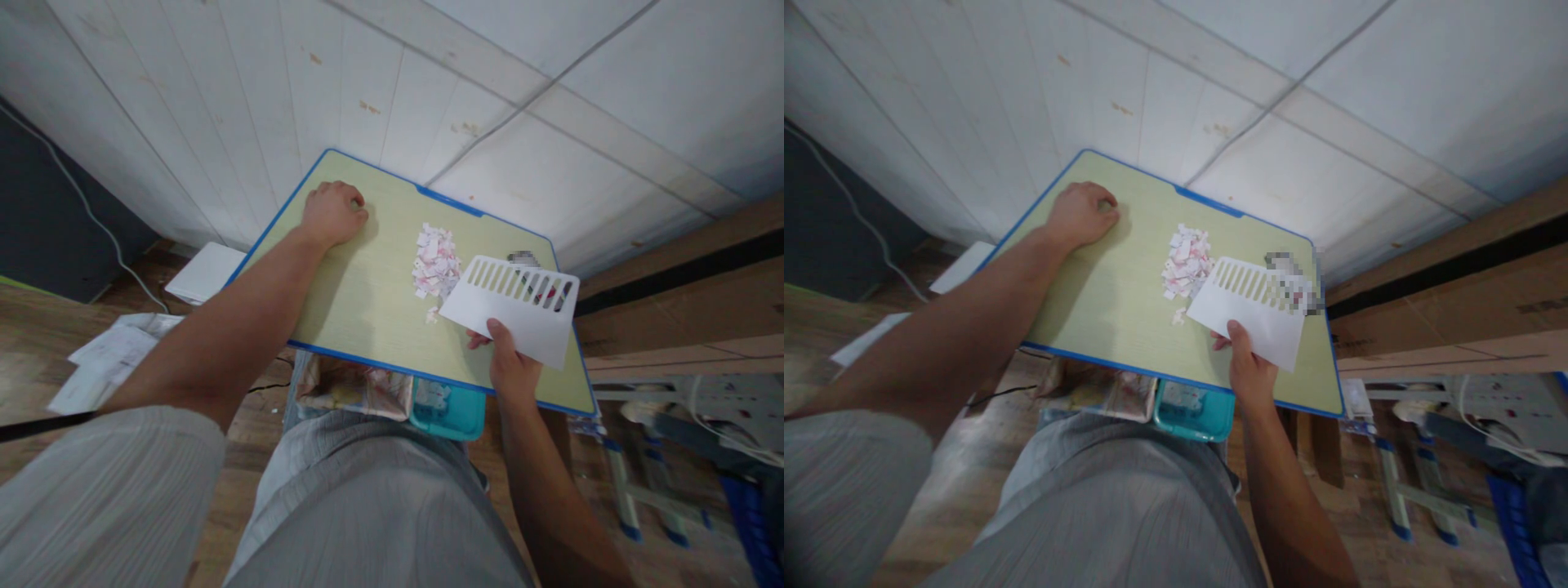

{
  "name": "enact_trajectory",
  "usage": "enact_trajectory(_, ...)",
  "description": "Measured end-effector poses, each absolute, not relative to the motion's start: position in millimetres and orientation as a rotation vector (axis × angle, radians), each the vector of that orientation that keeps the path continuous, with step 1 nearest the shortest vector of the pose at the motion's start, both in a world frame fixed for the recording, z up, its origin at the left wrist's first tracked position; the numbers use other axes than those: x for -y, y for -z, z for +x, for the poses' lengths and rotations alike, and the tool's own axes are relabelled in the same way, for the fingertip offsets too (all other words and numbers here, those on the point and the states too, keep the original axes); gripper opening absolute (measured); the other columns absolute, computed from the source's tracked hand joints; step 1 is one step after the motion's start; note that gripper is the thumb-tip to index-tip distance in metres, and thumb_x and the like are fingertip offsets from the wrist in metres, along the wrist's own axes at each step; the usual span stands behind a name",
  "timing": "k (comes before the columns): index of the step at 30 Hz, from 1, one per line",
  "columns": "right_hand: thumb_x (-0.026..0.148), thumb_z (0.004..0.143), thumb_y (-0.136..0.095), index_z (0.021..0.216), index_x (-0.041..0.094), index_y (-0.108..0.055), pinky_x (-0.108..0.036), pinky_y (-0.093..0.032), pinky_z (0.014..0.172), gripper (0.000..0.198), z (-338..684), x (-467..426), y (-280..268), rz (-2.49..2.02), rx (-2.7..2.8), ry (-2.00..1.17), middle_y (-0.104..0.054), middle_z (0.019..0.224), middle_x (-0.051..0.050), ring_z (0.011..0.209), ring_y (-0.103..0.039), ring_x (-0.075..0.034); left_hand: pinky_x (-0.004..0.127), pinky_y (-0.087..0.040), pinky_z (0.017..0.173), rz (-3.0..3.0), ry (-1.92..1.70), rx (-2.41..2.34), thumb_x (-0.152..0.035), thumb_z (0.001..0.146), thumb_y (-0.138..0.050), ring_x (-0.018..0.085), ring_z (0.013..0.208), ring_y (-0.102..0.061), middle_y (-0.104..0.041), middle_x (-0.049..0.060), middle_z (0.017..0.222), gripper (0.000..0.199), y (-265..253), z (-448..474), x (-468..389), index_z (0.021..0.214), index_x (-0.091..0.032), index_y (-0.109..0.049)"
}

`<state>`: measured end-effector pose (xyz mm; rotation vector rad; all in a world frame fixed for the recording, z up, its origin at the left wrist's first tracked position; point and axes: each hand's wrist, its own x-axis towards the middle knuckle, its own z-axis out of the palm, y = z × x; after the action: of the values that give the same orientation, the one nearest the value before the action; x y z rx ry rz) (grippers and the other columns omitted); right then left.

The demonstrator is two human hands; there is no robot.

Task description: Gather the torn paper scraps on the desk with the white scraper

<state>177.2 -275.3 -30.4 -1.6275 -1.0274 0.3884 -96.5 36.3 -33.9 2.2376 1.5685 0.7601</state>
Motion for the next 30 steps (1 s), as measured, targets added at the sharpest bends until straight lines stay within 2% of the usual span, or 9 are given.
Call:
enact_trajectory(5, 0.053, 0.099, -0.076, 0.081, 0.024, -0.077, -0.047, -0.065, 0.096, 0.034, 179, 274, 31, -1.648, 1.005, -0.416, -0.081, 0.072, -0.003, 0.068, -0.078, -0.026, 0.057, -0.041, 0.130, 2.226, -0.766, -1.570, -0.042, 0.096, -0.068, 0.039, 0.148, -0.056, -0.075, 0.011, 0.145, 0.041, 34, -96, -36, 0.134, -0.030, -0.079)
enact_trajectory(11, 0.051, 0.102, -0.074, 0.075, 0.026, -0.076, -0.048, -0.062, 0.103, 0.037, 177, 279, 28, -1.647, 1.085, -0.387, -0.080, 0.071, -0.002, 0.075, -0.079, -0.027, 0.062, -0.041, 0.129, 2.234, -0.764, -1.592, -0.042, 0.098, -0.066, 0.040, 0.147, -0.058, -0.075, 0.013, 0.146, 0.036, 33, -94, -35, 0.127, -0.028, -0.082)
enact_trajectory(16, 0.054, 0.103, -0.073, 0.073, 0.026, -0.076, -0.049, -0.062, 0.103, 0.041, 174, 283, 29, -1.636, 1.114, -0.424, -0.081, 0.074, -0.003, 0.077, -0.079, -0.028, 0.058, -0.037, 0.130, 2.212, -0.744, -1.595, -0.047, 0.101, -0.067, 0.036, 0.152, -0.050, -0.076, 0.009, 0.144, 0.036, 30, -94, -33, 0.128, -0.026, -0.079)
enact_trajectory(22, 0.058, 0.099, -0.075, 0.066, 0.027, -0.075, -0.055, -0.061, 0.107, 0.046, 182, 286, 36, -1.663, 1.084, -0.385, -0.079, 0.069, -0.004, 0.076, -0.078, -0.031, 0.057, -0.040, 0.130, 2.256, -0.715, -1.627, -0.036, 0.102, -0.062, 0.037, 0.148, -0.056, -0.073, 0.013, 0.152, 0.034, 29, -92, -32, 0.128, -0.022, -0.080)
enact_trajectory(27, 0.054, 0.102, -0.073, 0.064, 0.028, -0.075, -0.056, -0.060, 0.112, 0.047, 179, 292, 37, -1.677, 1.077, -0.343, -0.079, 0.070, -0.004, 0.083, -0.080, -0.032, 0.061, -0.043, 0.129, 2.249, -0.804, -1.591, -0.041, 0.097, -0.067, 0.041, 0.145, -0.059, -0.078, 0.012, 0.140, 0.037, 39, -92, -41, 0.130, -0.030, -0.082)
enact_trajectory(30, 0.053, 0.103, -0.072, 0.064, 0.028, -0.075, -0.054, -0.060, 0.114, 0.047, 174, 294, 35, -1.689, 1.088, -0.307, -0.080, 0.073, -0.005, 0.085, -0.081, -0.031, 0.059, -0.045, 0.128, 2.269, -0.802, -1.591, -0.043, 0.097, -0.066, 0.040, 0.145, -0.059, -0.077, 0.012, 0.141, 0.040, 43, -93, -45, 0.132, -0.030, -0.080)
